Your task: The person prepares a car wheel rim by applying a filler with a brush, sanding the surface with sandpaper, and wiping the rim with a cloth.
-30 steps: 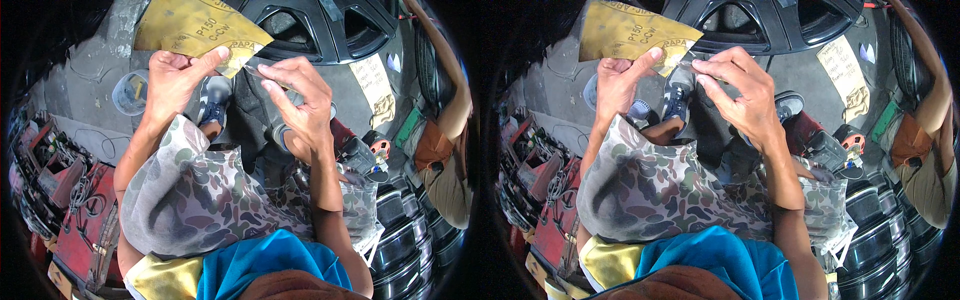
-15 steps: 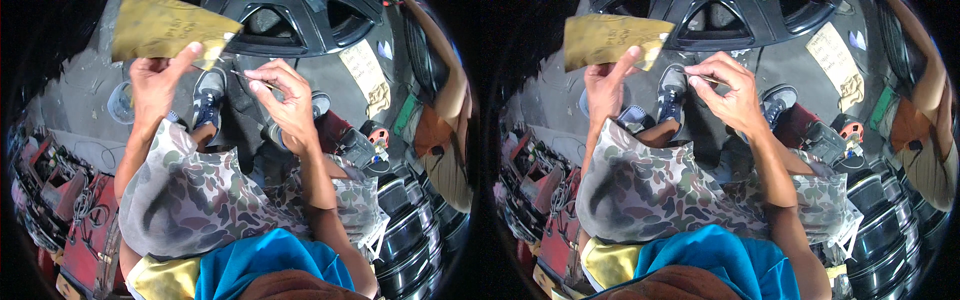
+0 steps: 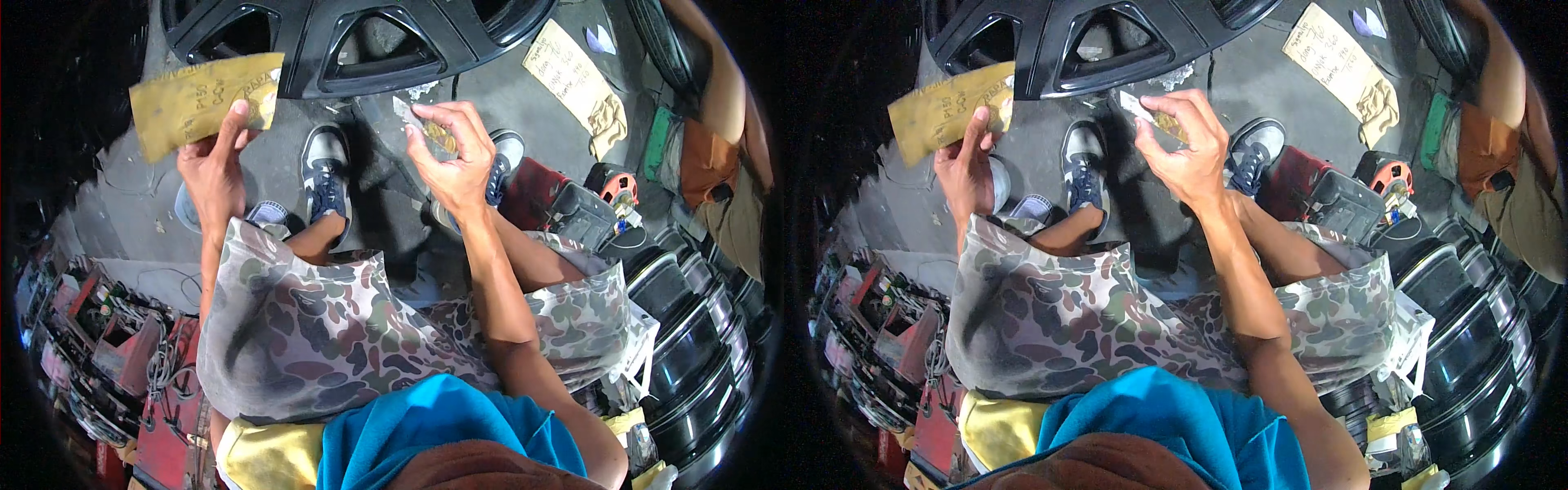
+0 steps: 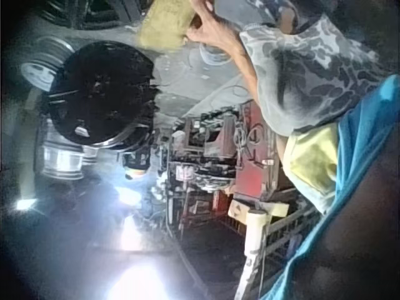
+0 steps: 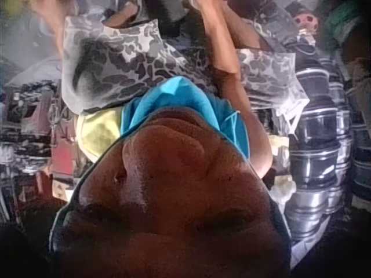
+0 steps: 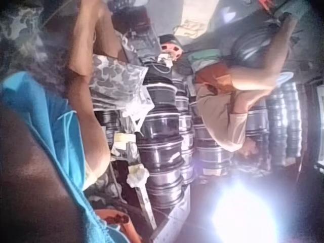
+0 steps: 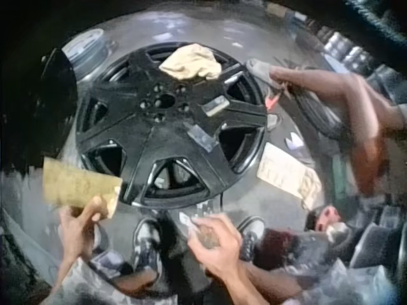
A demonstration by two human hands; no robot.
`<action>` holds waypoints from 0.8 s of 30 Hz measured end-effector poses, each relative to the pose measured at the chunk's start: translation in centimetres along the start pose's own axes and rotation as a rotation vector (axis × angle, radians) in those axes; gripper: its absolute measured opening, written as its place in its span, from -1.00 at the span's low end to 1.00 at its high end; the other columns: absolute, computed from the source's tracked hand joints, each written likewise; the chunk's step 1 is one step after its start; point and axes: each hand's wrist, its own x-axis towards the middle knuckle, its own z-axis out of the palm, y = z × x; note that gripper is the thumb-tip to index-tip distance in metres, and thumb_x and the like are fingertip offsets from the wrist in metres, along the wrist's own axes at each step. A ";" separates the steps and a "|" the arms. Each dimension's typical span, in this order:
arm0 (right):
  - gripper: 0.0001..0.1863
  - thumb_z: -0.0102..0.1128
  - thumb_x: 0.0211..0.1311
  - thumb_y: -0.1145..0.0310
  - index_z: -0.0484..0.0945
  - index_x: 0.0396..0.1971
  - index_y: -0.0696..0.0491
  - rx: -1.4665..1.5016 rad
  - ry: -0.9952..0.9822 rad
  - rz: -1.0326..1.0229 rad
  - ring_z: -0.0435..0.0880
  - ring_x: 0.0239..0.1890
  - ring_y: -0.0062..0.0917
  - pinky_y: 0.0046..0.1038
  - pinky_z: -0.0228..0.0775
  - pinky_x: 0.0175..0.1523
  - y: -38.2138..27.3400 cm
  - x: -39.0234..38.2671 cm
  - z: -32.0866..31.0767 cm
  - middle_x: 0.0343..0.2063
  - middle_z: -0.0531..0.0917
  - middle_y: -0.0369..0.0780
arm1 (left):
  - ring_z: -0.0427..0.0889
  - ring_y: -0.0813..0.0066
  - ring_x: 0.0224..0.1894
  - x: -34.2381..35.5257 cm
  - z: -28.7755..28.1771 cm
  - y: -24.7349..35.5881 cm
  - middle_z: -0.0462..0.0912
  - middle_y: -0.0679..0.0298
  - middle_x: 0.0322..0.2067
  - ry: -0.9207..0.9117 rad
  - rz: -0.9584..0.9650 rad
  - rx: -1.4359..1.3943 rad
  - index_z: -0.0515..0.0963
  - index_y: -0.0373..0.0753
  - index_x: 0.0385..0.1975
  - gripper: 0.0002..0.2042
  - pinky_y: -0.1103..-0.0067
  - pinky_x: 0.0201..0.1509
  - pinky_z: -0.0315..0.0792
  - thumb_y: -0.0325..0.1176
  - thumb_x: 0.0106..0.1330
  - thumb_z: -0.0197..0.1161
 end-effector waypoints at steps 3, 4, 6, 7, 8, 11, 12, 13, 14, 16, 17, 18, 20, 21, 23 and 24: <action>-0.71 0.48 0.00 0.54 0.72 -0.21 0.10 -0.017 -0.017 0.001 0.72 -0.31 -0.43 -0.46 0.57 -0.20 -0.4 0.4 0.0 -0.30 0.70 -0.18 | 0.72 0.47 -0.13 -0.3 -0.8 -1.3 0.73 0.17 -0.14 0.008 0.002 0.023 0.62 -0.41 -0.04 -0.70 0.58 -0.10 0.63 -0.50 0.27 0.49; -0.71 0.48 0.00 0.54 0.72 -0.21 0.10 -0.014 -0.016 0.007 0.72 -0.31 -0.43 -0.46 0.57 -0.20 -0.5 0.5 -0.1 -0.30 0.70 -0.18 | 0.72 0.47 -0.13 -0.6 -0.6 -1.3 0.73 0.17 -0.14 0.007 -0.001 0.029 0.62 -0.41 -0.04 -0.70 0.58 -0.10 0.63 -0.50 0.27 0.49; -0.70 0.48 -0.01 0.55 0.72 -0.20 0.09 -0.031 -0.010 -0.027 0.72 -0.33 -0.42 -0.46 0.57 -0.23 -0.7 0.8 0.0 -0.29 0.69 -0.18 | 0.73 0.46 -0.12 -1.0 -0.4 -1.4 0.74 0.16 -0.13 0.010 -0.014 -0.009 0.62 -0.40 -0.02 -0.69 0.56 -0.10 0.63 -0.51 0.27 0.49; -0.70 0.48 -0.01 0.55 0.72 -0.20 0.09 -0.029 -0.010 -0.024 0.72 -0.33 -0.42 -0.46 0.57 -0.23 -0.7 1.0 0.0 -0.29 0.69 -0.18 | 0.73 0.46 -0.12 -0.9 -0.4 -1.4 0.74 0.16 -0.13 0.010 -0.015 -0.006 0.62 -0.40 -0.02 -0.69 0.56 -0.10 0.63 -0.51 0.27 0.49; -0.71 0.47 0.00 0.56 0.72 -0.20 0.09 -0.035 -0.010 -0.031 0.72 -0.32 -0.41 -0.45 0.57 -0.23 -0.7 1.1 0.0 -0.29 0.68 -0.18 | 0.73 0.46 -0.12 -0.9 -0.4 -1.5 0.74 0.16 -0.13 0.013 -0.003 -0.018 0.62 -0.39 -0.02 -0.68 0.55 -0.10 0.64 -0.51 0.26 0.50; -0.71 0.46 0.01 0.57 0.72 -0.20 0.10 -0.035 -0.011 -0.049 0.72 -0.30 -0.41 -0.44 0.58 -0.22 -0.5 1.3 0.2 -0.29 0.68 -0.17 | 0.74 0.46 -0.13 -0.6 -0.9 -1.9 0.74 0.17 -0.13 0.018 0.016 -0.026 0.62 -0.39 -0.03 -0.68 0.53 -0.10 0.65 -0.51 0.26 0.50; -0.72 0.46 0.02 0.57 0.72 -0.20 0.10 -0.032 -0.012 -0.060 0.72 -0.29 -0.42 -0.44 0.59 -0.22 -0.5 1.4 0.3 -0.28 0.68 -0.18 | 0.74 0.46 -0.13 -0.6 -1.0 -1.9 0.75 0.17 -0.13 0.018 0.022 -0.024 0.62 -0.40 -0.03 -0.69 0.52 -0.09 0.66 -0.51 0.26 0.50; -0.72 0.46 0.02 0.57 0.72 -0.20 0.10 -0.032 -0.014 -0.060 0.72 -0.29 -0.42 -0.44 0.59 -0.22 -0.5 1.3 0.4 -0.28 0.68 -0.18 | 0.74 0.46 -0.13 -0.6 -0.9 -1.9 0.75 0.17 -0.13 0.019 0.020 -0.025 0.62 -0.40 -0.03 -0.69 0.52 -0.09 0.66 -0.51 0.26 0.50; -0.72 0.46 0.03 0.56 0.72 -0.20 0.10 -0.021 -0.014 -0.034 0.73 -0.28 -0.42 -0.44 0.59 -0.21 -0.6 1.3 0.4 -0.28 0.68 -0.18 | 0.74 0.47 -0.14 -0.7 -0.8 -1.9 0.75 0.18 -0.14 0.024 0.006 -0.032 0.62 -0.39 -0.03 -0.69 0.54 -0.11 0.65 -0.51 0.25 0.50; -0.73 0.46 0.04 0.56 0.72 -0.20 0.10 -0.009 -0.016 -0.007 0.73 -0.27 -0.42 -0.44 0.59 -0.21 -0.7 1.3 0.5 -0.28 0.67 -0.18 | 0.74 0.47 -0.15 -0.7 -0.7 -1.7 0.75 0.18 -0.14 0.030 -0.008 -0.040 0.62 -0.39 -0.04 -0.69 0.55 -0.12 0.65 -0.51 0.25 0.51; -0.73 0.46 0.04 0.56 0.72 -0.20 0.10 -0.020 -0.022 -0.010 0.73 -0.27 -0.43 -0.44 0.60 -0.21 -0.6 1.2 0.4 -0.28 0.67 -0.18 | 0.74 0.48 -0.16 -0.7 -0.6 -1.6 0.75 0.18 -0.15 0.032 -0.012 -0.028 0.62 -0.38 -0.04 -0.69 0.56 -0.12 0.63 -0.50 0.25 0.51; -0.73 0.46 0.05 0.56 0.72 -0.20 0.10 -0.030 -0.028 -0.012 0.73 -0.28 -0.43 -0.44 0.60 -0.21 -0.6 1.1 0.4 -0.27 0.67 -0.18 | 0.74 0.49 -0.17 -0.7 -0.6 -1.5 0.75 0.18 -0.15 0.033 -0.016 -0.017 0.63 -0.38 -0.04 -0.69 0.58 -0.11 0.62 -0.50 0.25 0.51; -0.73 0.47 0.04 0.56 0.72 -0.20 0.10 -0.035 -0.036 -0.014 0.73 -0.29 -0.43 -0.45 0.60 -0.21 -0.5 1.0 0.4 -0.28 0.67 -0.18 | 0.74 0.50 -0.17 -0.6 -0.9 -1.7 0.76 0.18 -0.16 0.031 -0.018 -0.016 0.63 -0.37 -0.05 -0.69 0.58 -0.12 0.63 -0.50 0.25 0.52; -0.73 0.47 0.04 0.56 0.72 -0.20 0.11 -0.040 -0.041 -0.014 0.73 -0.30 -0.42 -0.45 0.60 -0.21 -0.5 0.9 0.4 -0.28 0.67 -0.18 | 0.74 0.50 -0.18 -0.6 -1.0 -1.8 0.76 0.17 -0.16 0.027 -0.020 -0.014 0.64 -0.37 -0.05 -0.70 0.58 -0.13 0.63 -0.49 0.24 0.52; -0.73 0.47 0.04 0.56 0.72 -0.20 0.11 -0.042 -0.048 -0.010 0.72 -0.30 -0.42 -0.45 0.59 -0.22 -0.7 0.8 0.4 -0.29 0.67 -0.18 | 0.74 0.51 -0.18 -0.6 -1.2 -1.8 0.76 0.18 -0.16 0.021 -0.023 -0.011 0.65 -0.37 -0.06 -0.70 0.59 -0.16 0.63 -0.49 0.25 0.51; -0.73 0.47 0.03 0.56 0.72 -0.21 0.11 -0.045 -0.053 -0.004 0.72 -0.31 -0.42 -0.45 0.59 -0.22 -0.8 0.8 0.3 -0.29 0.67 -0.18 | 0.73 0.52 -0.19 -0.6 -1.2 -1.8 0.76 0.18 -0.17 0.014 -0.027 -0.008 0.65 -0.37 -0.07 -0.71 0.59 -0.18 0.63 -0.49 0.25 0.51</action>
